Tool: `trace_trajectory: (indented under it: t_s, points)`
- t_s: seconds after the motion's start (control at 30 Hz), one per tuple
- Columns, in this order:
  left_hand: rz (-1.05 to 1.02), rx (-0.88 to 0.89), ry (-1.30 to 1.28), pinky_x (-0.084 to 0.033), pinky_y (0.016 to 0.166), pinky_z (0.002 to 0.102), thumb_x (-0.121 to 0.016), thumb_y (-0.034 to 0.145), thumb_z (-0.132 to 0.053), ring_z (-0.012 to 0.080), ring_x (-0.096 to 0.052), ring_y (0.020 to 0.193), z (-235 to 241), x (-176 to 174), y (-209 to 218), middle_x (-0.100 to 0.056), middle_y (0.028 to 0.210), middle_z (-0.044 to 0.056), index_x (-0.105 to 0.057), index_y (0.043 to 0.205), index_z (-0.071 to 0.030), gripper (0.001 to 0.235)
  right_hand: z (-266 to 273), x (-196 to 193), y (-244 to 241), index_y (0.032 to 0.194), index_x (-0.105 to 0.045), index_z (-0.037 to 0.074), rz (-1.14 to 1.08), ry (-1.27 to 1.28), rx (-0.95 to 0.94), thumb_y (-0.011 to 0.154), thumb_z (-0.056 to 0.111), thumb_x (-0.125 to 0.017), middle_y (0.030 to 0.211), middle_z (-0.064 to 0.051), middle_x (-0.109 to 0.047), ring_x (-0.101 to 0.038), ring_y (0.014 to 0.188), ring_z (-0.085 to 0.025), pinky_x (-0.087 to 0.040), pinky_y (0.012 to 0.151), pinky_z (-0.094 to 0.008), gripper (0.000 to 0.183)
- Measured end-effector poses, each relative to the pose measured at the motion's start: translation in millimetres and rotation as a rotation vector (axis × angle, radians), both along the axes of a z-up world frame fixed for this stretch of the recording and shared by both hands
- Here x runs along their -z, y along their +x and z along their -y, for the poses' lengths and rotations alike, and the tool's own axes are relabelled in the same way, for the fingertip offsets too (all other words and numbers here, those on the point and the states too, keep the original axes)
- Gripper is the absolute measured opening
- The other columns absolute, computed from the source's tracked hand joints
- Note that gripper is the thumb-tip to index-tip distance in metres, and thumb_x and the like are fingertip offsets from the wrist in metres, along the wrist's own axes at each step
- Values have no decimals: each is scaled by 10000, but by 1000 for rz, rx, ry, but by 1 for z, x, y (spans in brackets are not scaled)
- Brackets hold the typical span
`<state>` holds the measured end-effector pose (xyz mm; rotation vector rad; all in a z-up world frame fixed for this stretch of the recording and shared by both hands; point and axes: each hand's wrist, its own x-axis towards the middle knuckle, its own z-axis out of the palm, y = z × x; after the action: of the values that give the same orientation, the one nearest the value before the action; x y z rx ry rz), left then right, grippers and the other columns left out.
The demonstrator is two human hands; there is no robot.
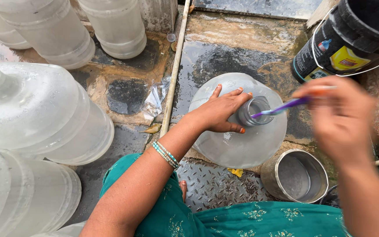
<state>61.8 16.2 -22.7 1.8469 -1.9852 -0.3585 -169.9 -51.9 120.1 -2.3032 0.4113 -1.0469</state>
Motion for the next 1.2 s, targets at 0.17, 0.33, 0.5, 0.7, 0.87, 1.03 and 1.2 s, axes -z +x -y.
trace_trajectory:
  t_s: [0.17, 0.33, 0.5, 0.7, 0.87, 1.03, 1.2]
  points:
    - [2, -3, 16, -34, 1194, 683, -826, 732, -565, 259, -243, 1534, 4, 1, 0, -423, 1582, 92, -284, 1553, -142, 1070, -28, -26, -17, 1037, -638, 16, 32, -75, -15, 1165, 166, -500, 987, -85, -659, -636, 864, -88, -503, 807, -227, 241]
    - [-5, 5, 25, -29, 1194, 676, -826, 727, -580, 263, -235, 1532, 2, -2, -1, -416, 1581, 98, -278, 1558, -151, 1085, -6, 6, 15, 981, -711, 9, -182, -120, 42, 1128, 198, -567, 913, -105, -690, -655, 796, -173, -487, 717, -309, 280]
    - [-16, -5, 51, -30, 1203, 668, -823, 729, -597, 256, -230, 1539, 0, -4, -1, -406, 1585, 101, -293, 1557, -167, 1074, 10, 32, 27, 961, -676, 10, -148, -51, -92, 1126, 218, -549, 941, -93, -694, -671, 844, -173, -509, 764, -305, 294]
    - [-33, 7, 26, -22, 1199, 674, -823, 734, -594, 261, -227, 1538, 3, -2, 1, -401, 1594, 86, -300, 1553, -164, 1063, -18, -20, -7, 1091, -530, 49, 49, -99, -177, 1230, 178, -442, 1012, -85, -622, -623, 914, -130, -499, 843, -243, 209]
    - [-38, 14, 35, -26, 1195, 679, -832, 729, -581, 257, -233, 1538, 1, -4, 0, -412, 1590, 72, -301, 1550, -157, 1066, -19, -13, -4, 1057, -583, 39, -23, -115, -88, 1215, 180, -469, 952, -95, -643, -613, 814, -154, -483, 777, -264, 240]
    - [-51, 23, 38, -41, 1203, 676, -838, 725, -572, 257, -245, 1538, -6, -8, -1, -425, 1590, 59, -318, 1548, -169, 1054, 4, 25, 19, 955, -633, 22, -148, -123, -93, 1167, 230, -513, 904, -103, -651, -629, 818, -222, -478, 769, -344, 320]
    - [-53, 22, 26, -40, 1194, 681, -837, 729, -581, 265, -244, 1536, -7, -9, -1, -421, 1586, 68, -321, 1545, -166, 1052, 6, 25, 19, 940, -639, 23, -189, -176, -116, 1151, 232, -540, 895, -102, -647, -617, 831, -257, -466, 785, -367, 313]
